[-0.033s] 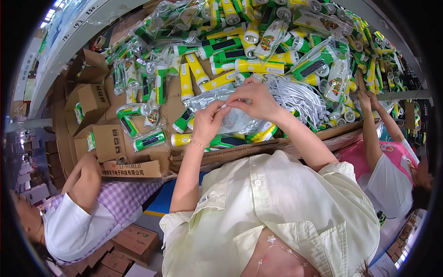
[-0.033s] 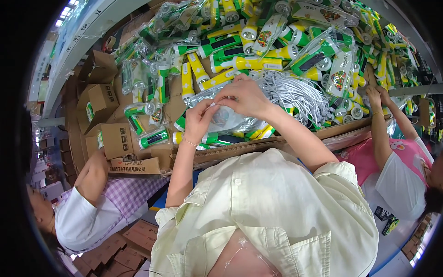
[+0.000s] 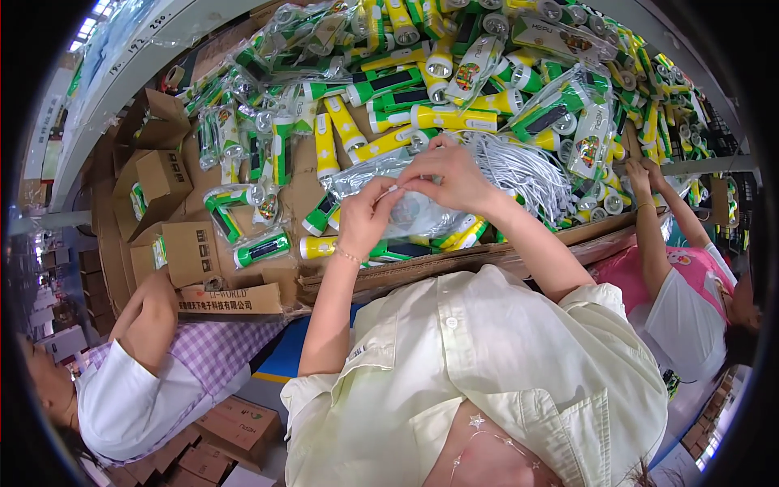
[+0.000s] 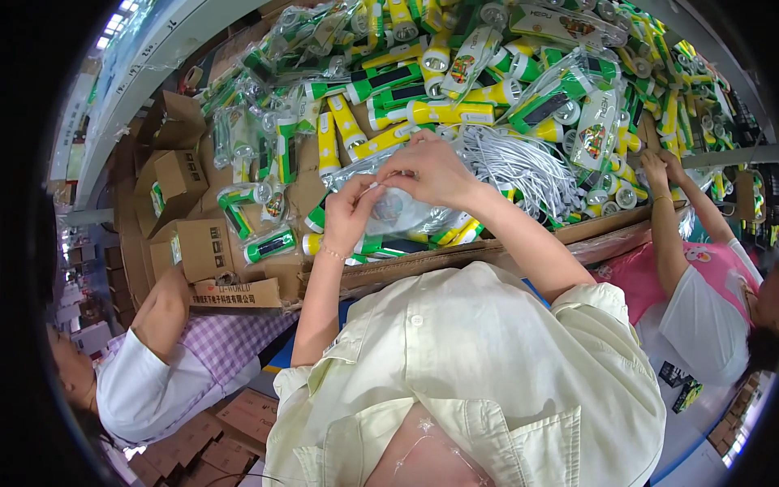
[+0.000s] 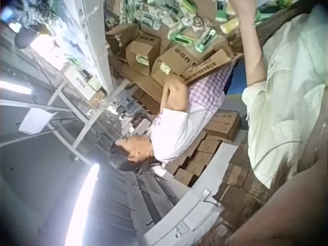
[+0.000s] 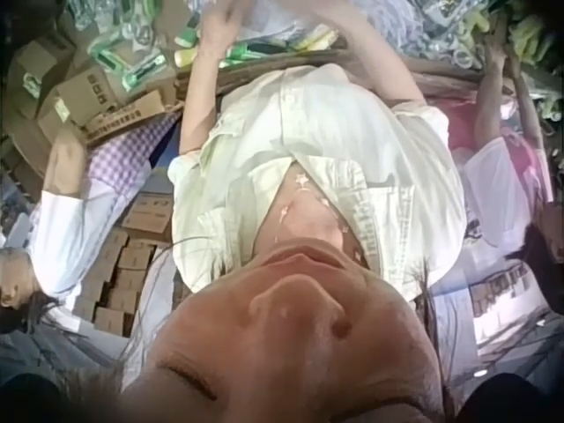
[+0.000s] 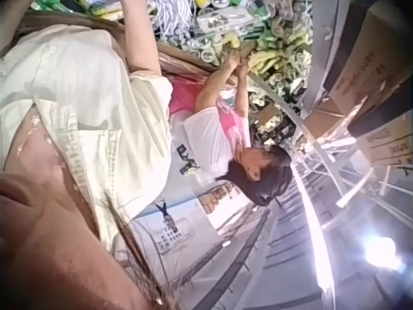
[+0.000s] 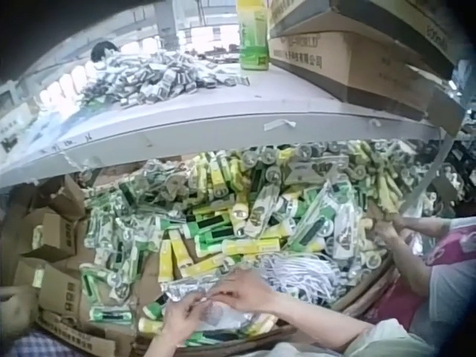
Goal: Packing individual flashlights and accompanying cords into plastic bags at an assembly line.
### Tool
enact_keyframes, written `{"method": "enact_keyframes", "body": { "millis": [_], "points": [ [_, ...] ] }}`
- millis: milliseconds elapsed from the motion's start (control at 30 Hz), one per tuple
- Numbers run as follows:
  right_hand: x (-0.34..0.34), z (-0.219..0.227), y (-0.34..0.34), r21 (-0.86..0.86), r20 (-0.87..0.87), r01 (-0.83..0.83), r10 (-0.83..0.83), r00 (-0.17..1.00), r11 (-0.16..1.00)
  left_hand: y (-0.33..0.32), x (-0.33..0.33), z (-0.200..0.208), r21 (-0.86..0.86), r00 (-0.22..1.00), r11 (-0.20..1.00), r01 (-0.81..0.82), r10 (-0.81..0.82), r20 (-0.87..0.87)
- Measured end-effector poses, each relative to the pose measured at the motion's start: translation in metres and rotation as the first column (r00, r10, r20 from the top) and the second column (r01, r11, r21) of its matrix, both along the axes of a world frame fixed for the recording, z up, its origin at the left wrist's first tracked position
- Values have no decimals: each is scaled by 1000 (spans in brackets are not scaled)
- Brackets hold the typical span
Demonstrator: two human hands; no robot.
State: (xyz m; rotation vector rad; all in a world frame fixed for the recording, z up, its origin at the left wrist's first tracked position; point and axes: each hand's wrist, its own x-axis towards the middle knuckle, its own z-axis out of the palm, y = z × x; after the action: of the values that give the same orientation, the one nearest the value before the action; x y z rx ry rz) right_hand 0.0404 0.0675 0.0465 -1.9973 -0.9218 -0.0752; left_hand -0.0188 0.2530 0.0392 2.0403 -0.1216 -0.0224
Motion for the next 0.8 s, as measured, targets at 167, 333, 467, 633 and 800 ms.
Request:
{"method": "enact_keyframes", "body": {
  "millis": [167,333,467,633,800],
  "points": [
    [-11,7,-11,-137,104,-72,86,991,988,-8,-14,2,112,999,993,-40,36,37],
    [-24,1,-36,-600,-5,-180,221,975,780,7,-32,-13,350,987,936,-45,-11,157],
    [-27,0,-45,-569,120,-121,228,966,813,17,-31,-12,273,998,961,41,-50,25],
    [-22,8,-22,-529,347,-105,327,879,842,-2,-18,-1,444,989,896,-10,75,-129],
    [5,8,-41,-845,25,-137,294,956,517,33,-16,-12,590,970,770,-244,191,152]
  ]
}}
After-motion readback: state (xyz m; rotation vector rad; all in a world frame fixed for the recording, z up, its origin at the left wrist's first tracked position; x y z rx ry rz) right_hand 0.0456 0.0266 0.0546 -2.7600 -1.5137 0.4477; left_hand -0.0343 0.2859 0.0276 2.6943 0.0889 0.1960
